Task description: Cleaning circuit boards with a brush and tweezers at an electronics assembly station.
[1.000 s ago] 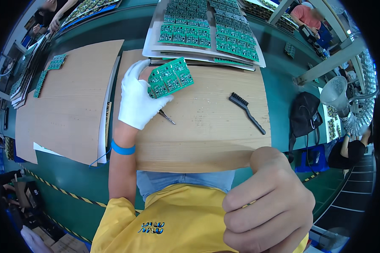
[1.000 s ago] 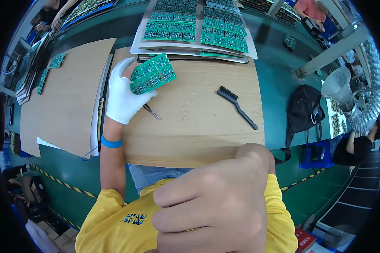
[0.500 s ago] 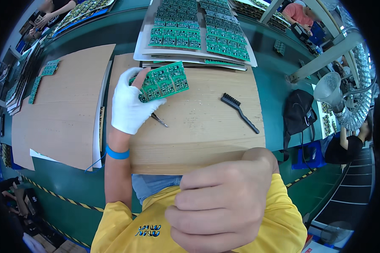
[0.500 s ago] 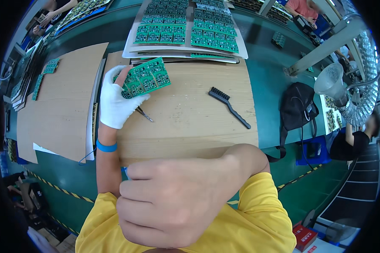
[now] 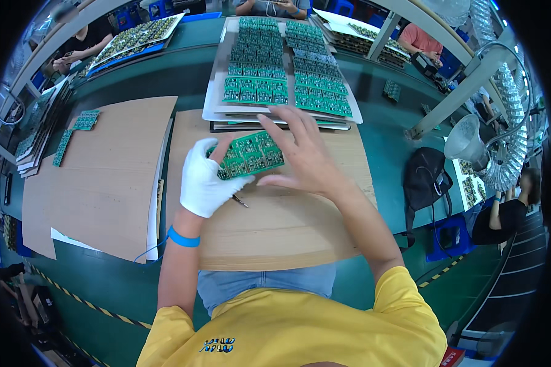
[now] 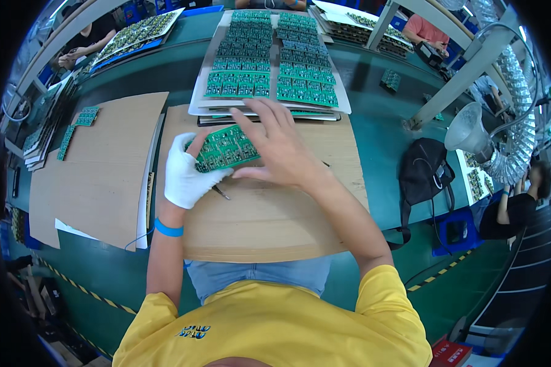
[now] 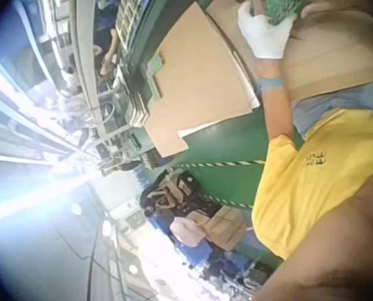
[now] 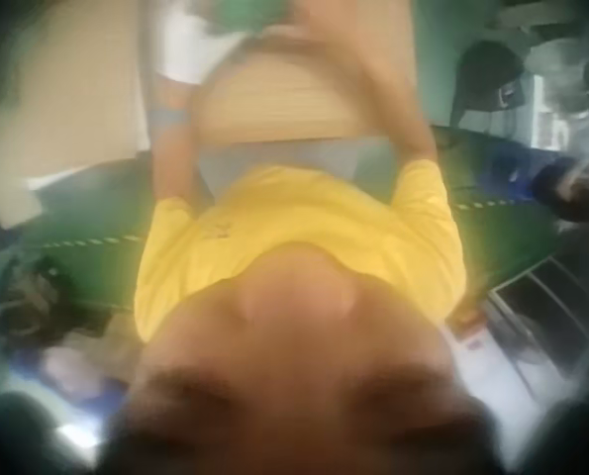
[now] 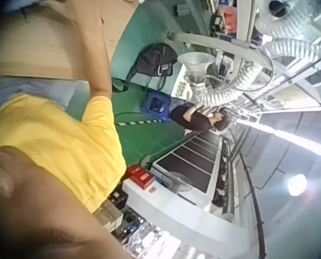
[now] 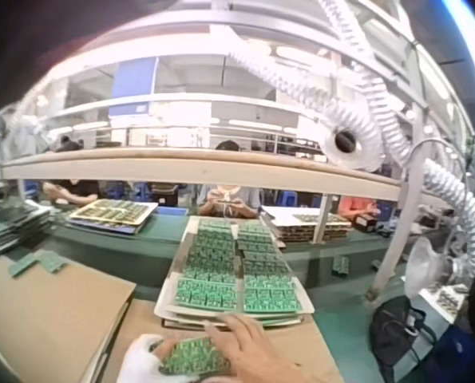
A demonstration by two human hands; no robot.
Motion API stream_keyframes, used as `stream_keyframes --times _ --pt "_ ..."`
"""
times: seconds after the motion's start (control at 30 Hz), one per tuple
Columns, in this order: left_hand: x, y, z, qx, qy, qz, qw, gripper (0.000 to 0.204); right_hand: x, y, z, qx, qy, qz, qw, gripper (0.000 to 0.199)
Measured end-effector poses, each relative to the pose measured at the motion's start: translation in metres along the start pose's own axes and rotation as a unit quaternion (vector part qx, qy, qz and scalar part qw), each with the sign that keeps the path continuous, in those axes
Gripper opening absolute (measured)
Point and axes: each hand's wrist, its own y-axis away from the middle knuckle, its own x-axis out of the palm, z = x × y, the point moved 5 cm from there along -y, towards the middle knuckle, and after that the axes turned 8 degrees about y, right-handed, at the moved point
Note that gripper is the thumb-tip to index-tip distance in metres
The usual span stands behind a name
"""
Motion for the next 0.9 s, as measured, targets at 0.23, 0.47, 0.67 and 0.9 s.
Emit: stream_keyframes --times 0.23,0.47,0.67,0.9 --pt "0.022 -0.011 -0.009 -0.034 -0.012 0.083 0.996 0.085 0.041 0.053 -0.041 0.089 -0.131 0.049 0.986 0.093" --pt "0.026 -0.042 -0.027 -0.057 0.058 0.086 0.993 0.1 0.033 0.065 -0.075 0.174 -0.176 0.052 0.967 0.095" --pt "0.059 -0.068 0.006 -0.089 0.322 0.092 0.938 0.085 0.031 0.068 -0.098 0.193 -0.157 -0.04 0.968 0.096" --pt "0.085 -0.063 0.036 -0.121 0.428 0.051 0.894 0.091 0.042 0.066 -0.112 0.189 -0.15 0.007 0.971 0.097"
